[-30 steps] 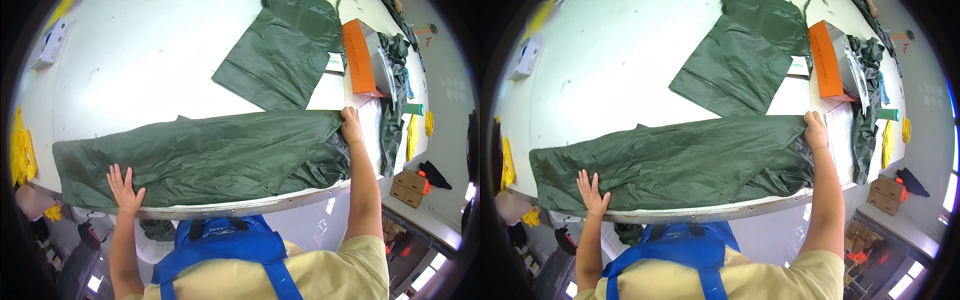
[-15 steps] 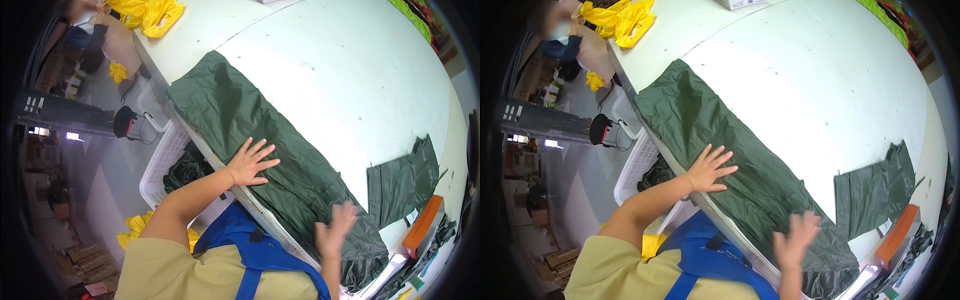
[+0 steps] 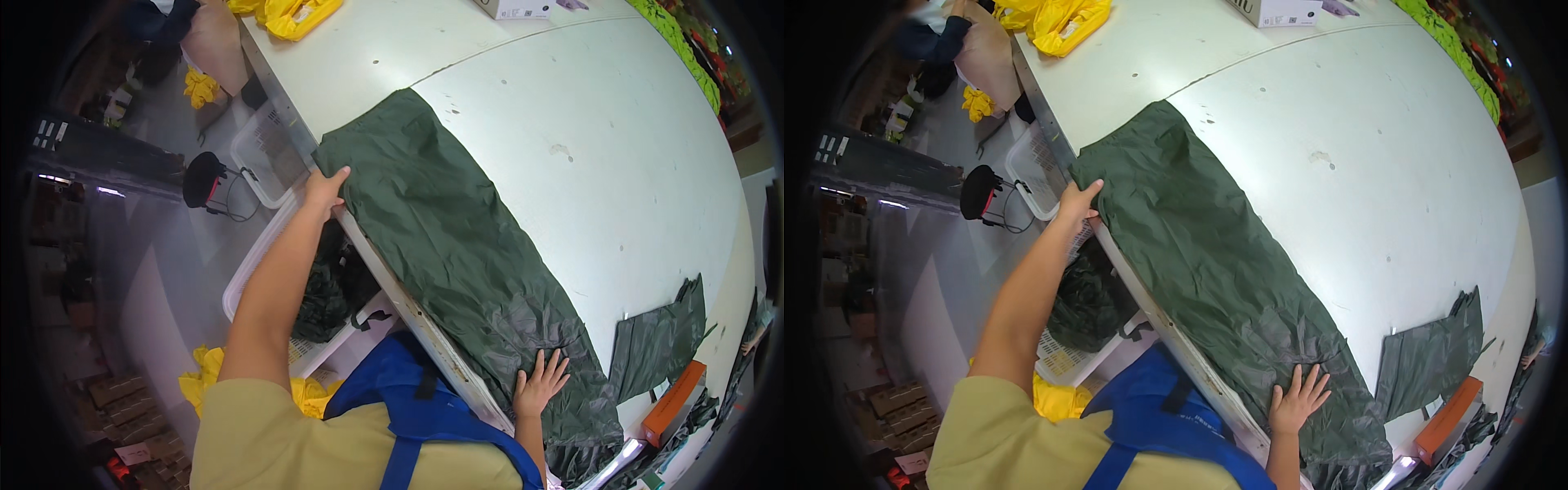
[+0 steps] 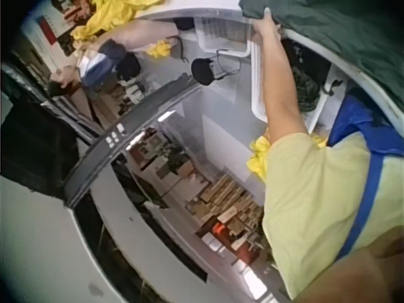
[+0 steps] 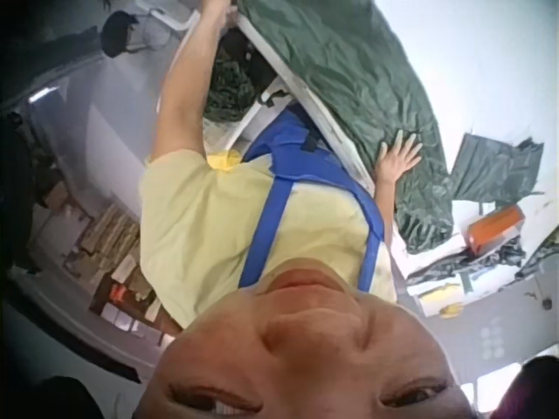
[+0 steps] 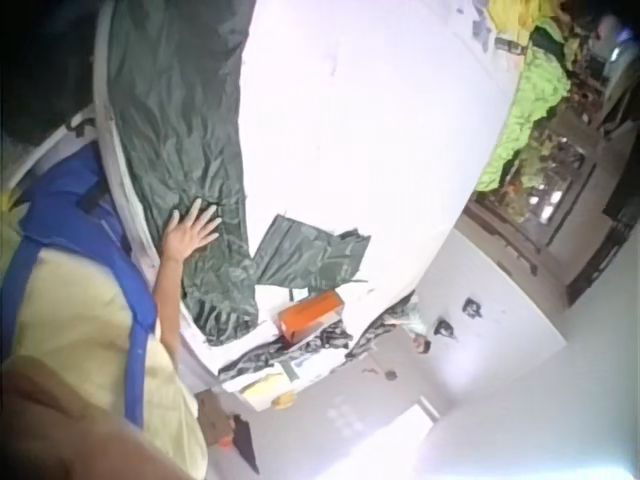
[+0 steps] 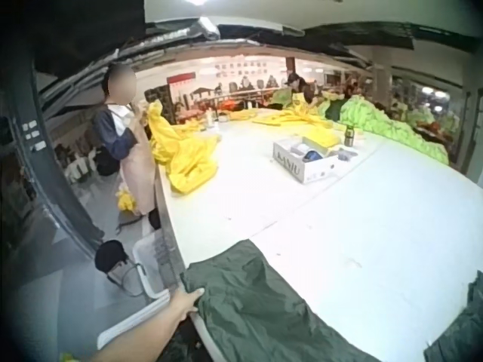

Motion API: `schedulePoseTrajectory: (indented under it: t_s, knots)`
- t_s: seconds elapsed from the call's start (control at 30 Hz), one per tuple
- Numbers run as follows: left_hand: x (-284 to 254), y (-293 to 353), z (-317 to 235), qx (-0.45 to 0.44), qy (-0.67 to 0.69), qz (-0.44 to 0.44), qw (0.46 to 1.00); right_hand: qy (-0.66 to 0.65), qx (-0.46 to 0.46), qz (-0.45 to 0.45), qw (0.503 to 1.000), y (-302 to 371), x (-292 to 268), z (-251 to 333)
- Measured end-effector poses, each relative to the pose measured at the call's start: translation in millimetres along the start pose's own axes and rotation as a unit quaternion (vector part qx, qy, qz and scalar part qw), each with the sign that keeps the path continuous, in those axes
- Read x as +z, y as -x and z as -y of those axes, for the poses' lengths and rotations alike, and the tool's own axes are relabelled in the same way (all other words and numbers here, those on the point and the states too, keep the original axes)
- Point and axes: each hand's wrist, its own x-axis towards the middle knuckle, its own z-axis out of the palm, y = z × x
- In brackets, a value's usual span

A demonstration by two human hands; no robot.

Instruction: The person folds a large green fabric item on a white table. They smooth the material, fold it into a compact rectangle, and place it aside. The person then picks up another green fabric item and begins folding it in the same manner.

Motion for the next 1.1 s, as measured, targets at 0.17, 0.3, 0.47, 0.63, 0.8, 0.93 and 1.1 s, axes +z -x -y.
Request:
schedulePoseTrajectory:
  t_s: [0.17,0.3,0.47,0.63,0.8,0.93,1.1]
  knots:
    - [-1,-26,-26,0.161,0.234,0.107,0.953,0.016,0.002,0.005,1.000,0,2,3]
    - [2,-50,-12,0.158,-0.015,0.000,0.987,0.013,0.023,0.001,1.000,-6,4,11]
    - [5,-50,-15,0.277,-0.185,-0.082,0.939,0.011,0.027,0.006,1.000,-6,7,8]
    - [7,-74,-41,0.439,-0.255,-0.138,0.851,-0.015,0.038,0.006,0.999,-12,1,17]
    - [19,-106,-11,0.286,-0.279,-0.049,0.916,-0.029,0.044,0.002,0.999,-11,-2,17]
    - [14,-107,-6,0.216,-0.074,-0.037,0.973,-0.076,0.095,0.023,0.992,-22,-24,29]
    - [31,12,-11,-0.019,0.262,0.060,0.963,-0.216,0.161,-0.008,0.963,-31,-20,70]
